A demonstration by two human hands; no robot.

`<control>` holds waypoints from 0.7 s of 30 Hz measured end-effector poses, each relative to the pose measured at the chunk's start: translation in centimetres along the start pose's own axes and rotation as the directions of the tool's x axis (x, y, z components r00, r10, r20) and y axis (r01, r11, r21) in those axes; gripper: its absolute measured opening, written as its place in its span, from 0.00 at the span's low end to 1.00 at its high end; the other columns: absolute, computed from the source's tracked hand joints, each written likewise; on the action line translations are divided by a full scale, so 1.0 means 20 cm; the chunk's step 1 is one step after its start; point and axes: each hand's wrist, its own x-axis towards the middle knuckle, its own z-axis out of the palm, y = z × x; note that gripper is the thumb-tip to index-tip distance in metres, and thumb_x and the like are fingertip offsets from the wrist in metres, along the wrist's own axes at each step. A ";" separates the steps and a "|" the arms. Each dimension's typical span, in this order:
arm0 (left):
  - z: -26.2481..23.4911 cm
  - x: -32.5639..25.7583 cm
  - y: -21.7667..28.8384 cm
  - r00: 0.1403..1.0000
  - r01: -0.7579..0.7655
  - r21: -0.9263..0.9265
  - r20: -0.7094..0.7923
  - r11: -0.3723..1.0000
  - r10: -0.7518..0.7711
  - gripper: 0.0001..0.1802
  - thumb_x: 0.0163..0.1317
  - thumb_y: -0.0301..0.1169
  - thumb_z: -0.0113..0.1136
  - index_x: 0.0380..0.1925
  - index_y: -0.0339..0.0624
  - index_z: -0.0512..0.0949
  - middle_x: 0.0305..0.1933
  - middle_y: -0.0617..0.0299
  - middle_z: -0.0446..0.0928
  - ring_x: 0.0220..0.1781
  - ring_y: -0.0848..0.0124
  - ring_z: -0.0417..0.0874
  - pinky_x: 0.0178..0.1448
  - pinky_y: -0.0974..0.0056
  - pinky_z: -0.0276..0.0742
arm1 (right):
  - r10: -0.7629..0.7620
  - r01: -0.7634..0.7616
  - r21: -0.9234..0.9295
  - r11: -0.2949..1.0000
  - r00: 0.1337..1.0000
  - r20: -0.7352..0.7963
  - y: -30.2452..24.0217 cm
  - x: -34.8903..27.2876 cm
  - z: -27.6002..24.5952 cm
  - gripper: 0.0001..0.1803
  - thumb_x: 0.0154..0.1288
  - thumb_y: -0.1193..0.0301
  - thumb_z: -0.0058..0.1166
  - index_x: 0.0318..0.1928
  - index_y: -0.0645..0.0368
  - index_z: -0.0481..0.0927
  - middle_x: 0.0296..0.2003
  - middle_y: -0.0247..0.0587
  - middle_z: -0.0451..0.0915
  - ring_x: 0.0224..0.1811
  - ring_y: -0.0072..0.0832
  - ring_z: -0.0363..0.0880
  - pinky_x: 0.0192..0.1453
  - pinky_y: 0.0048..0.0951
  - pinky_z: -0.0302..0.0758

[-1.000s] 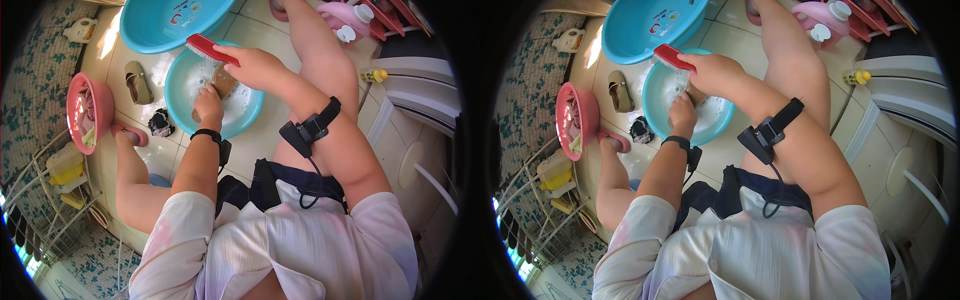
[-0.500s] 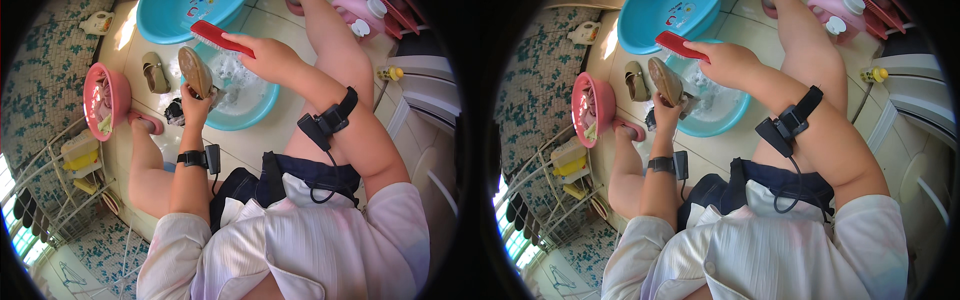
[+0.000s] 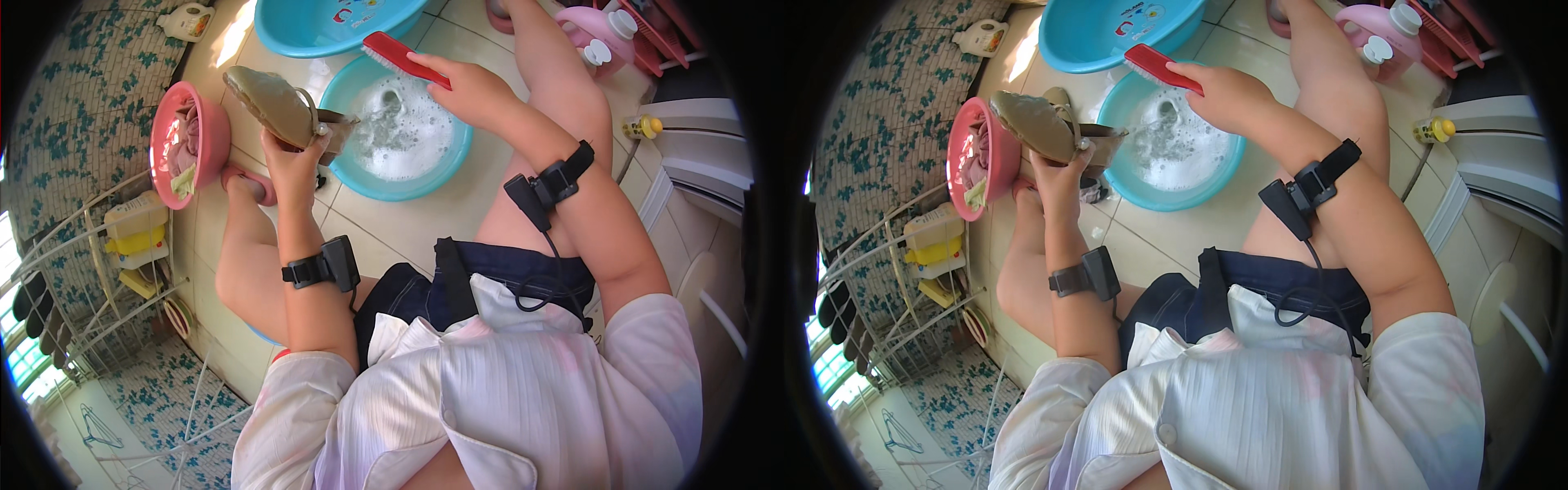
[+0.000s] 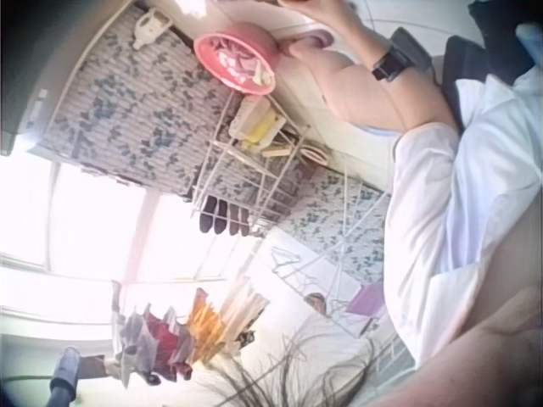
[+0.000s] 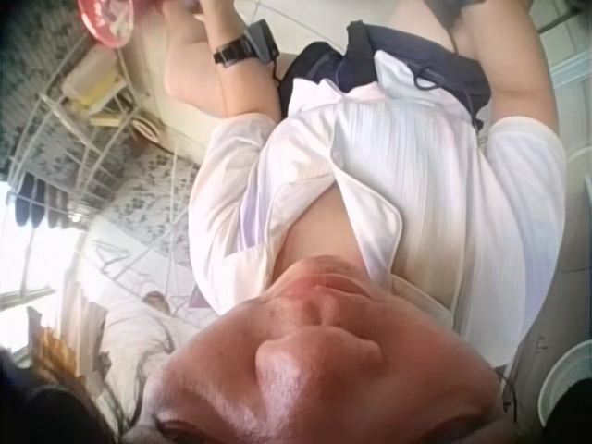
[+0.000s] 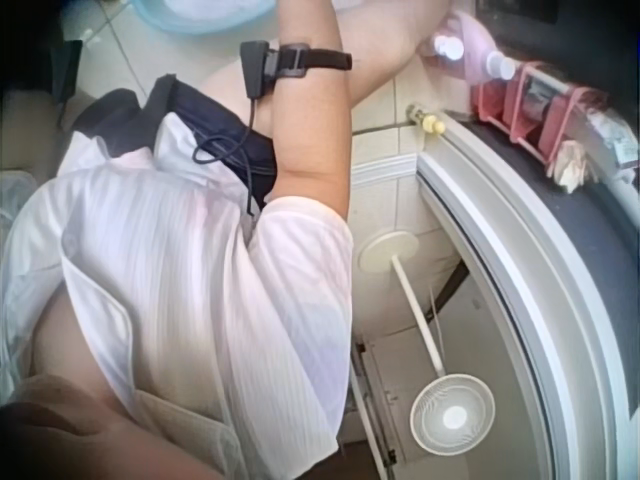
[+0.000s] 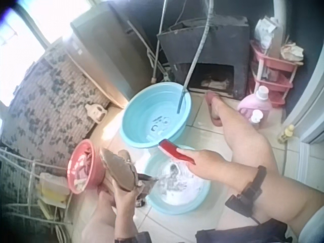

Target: The person brushes the soles and uppers of shoes with a red brush in a basin of soapy water, then rinses the basins, and finally hand-washes several pieces of dark clothing in the soapy water.

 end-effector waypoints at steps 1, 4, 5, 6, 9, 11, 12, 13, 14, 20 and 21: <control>0.00 0.00 0.00 1.000 -0.016 0.003 -0.005 1.000 0.016 0.37 0.45 0.20 0.70 0.56 0.36 0.62 0.51 0.58 0.71 0.53 0.69 0.76 0.57 0.65 0.73 | 0.001 -0.001 -0.015 1.000 1.000 0.002 0.00 0.00 0.00 0.28 0.66 0.66 0.48 0.67 0.32 0.66 0.34 0.40 0.82 0.30 0.31 0.78 0.37 0.32 0.74; -0.02 -0.01 -0.04 1.000 -0.011 0.097 0.006 0.995 0.011 0.39 0.45 0.21 0.70 0.58 0.36 0.61 0.50 0.57 0.73 0.53 0.68 0.77 0.57 0.64 0.74 | -0.004 0.005 -0.061 0.998 1.000 0.008 -0.01 0.00 0.02 0.29 0.65 0.67 0.48 0.67 0.31 0.66 0.34 0.41 0.82 0.30 0.32 0.79 0.37 0.33 0.74; -0.02 -0.02 -0.03 1.000 -0.009 0.095 0.005 0.995 0.009 0.39 0.45 0.21 0.70 0.58 0.36 0.61 0.50 0.57 0.73 0.53 0.68 0.77 0.57 0.64 0.74 | -0.003 0.004 -0.063 0.998 1.000 0.010 0.00 0.00 0.03 0.29 0.65 0.67 0.48 0.67 0.31 0.66 0.34 0.41 0.82 0.30 0.32 0.79 0.37 0.33 0.74; -0.01 -0.02 -0.03 0.999 -0.036 0.163 0.019 0.986 0.033 0.39 0.45 0.21 0.71 0.58 0.37 0.62 0.50 0.56 0.74 0.52 0.68 0.78 0.56 0.64 0.75 | 0.008 -0.006 -0.072 0.997 1.000 0.026 0.00 0.00 0.03 0.29 0.65 0.67 0.48 0.67 0.31 0.66 0.34 0.41 0.82 0.31 0.32 0.79 0.38 0.33 0.74; -0.01 -0.02 -0.01 0.995 -0.087 0.296 0.076 0.951 0.067 0.39 0.44 0.21 0.71 0.58 0.37 0.63 0.50 0.57 0.74 0.51 0.68 0.78 0.54 0.65 0.75 | 0.024 -0.020 -0.093 0.995 0.998 0.051 0.02 0.02 0.04 0.29 0.65 0.67 0.48 0.67 0.31 0.65 0.35 0.42 0.82 0.31 0.33 0.79 0.38 0.33 0.75; 0.00 -0.02 0.01 0.990 -0.112 0.362 0.119 0.925 0.074 0.39 0.43 0.21 0.70 0.58 0.37 0.64 0.50 0.57 0.74 0.51 0.70 0.78 0.54 0.66 0.74 | 0.028 -0.022 -0.102 0.995 0.998 0.060 0.03 0.03 0.05 0.29 0.65 0.67 0.48 0.67 0.31 0.65 0.36 0.42 0.82 0.32 0.33 0.79 0.38 0.33 0.75; 0.01 -0.02 0.03 0.986 -0.131 0.397 0.149 0.909 0.077 0.38 0.43 0.21 0.70 0.57 0.38 0.65 0.50 0.57 0.74 0.51 0.69 0.78 0.54 0.66 0.74 | 0.038 -0.030 -0.113 0.993 0.997 0.072 0.02 0.03 0.05 0.30 0.65 0.67 0.48 0.67 0.31 0.65 0.36 0.42 0.82 0.32 0.33 0.80 0.39 0.33 0.75; 0.02 -0.03 0.04 0.981 -0.151 0.429 0.179 0.890 0.080 0.37 0.42 0.21 0.70 0.56 0.39 0.66 0.50 0.57 0.75 0.51 0.69 0.78 0.54 0.65 0.74 | 0.048 -0.038 -0.123 0.992 0.995 0.084 0.03 0.03 0.06 0.30 0.65 0.68 0.48 0.67 0.31 0.65 0.37 0.43 0.82 0.32 0.33 0.80 0.39 0.33 0.75; 0.02 -0.03 0.04 0.981 -0.150 0.430 0.179 0.891 0.078 0.37 0.42 0.21 0.70 0.56 0.39 0.66 0.50 0.57 0.75 0.51 0.69 0.78 0.54 0.65 0.74 | 0.049 -0.039 -0.123 0.992 0.995 0.085 0.02 0.03 0.06 0.30 0.65 0.68 0.48 0.67 0.31 0.65 0.37 0.43 0.82 0.32 0.33 0.80 0.39 0.33 0.75; 0.04 -0.03 0.04 0.975 -0.181 0.472 0.200 0.863 0.095 0.37 0.41 0.19 0.70 0.55 0.40 0.67 0.49 0.57 0.75 0.51 0.67 0.78 0.54 0.64 0.74 | 0.046 -0.031 -0.133 0.991 0.993 0.113 0.03 0.04 0.07 0.30 0.64 0.68 0.48 0.67 0.31 0.66 0.38 0.44 0.82 0.34 0.34 0.81 0.40 0.34 0.76; 0.05 -0.03 0.05 0.976 -0.171 0.479 0.199 0.861 0.082 0.37 0.41 0.19 0.69 0.55 0.40 0.67 0.50 0.57 0.75 0.51 0.67 0.78 0.55 0.64 0.74 | 0.047 -0.031 -0.142 0.989 0.993 0.109 0.03 0.05 0.08 0.29 0.64 0.68 0.48 0.66 0.32 0.66 0.39 0.44 0.82 0.34 0.34 0.81 0.41 0.34 0.76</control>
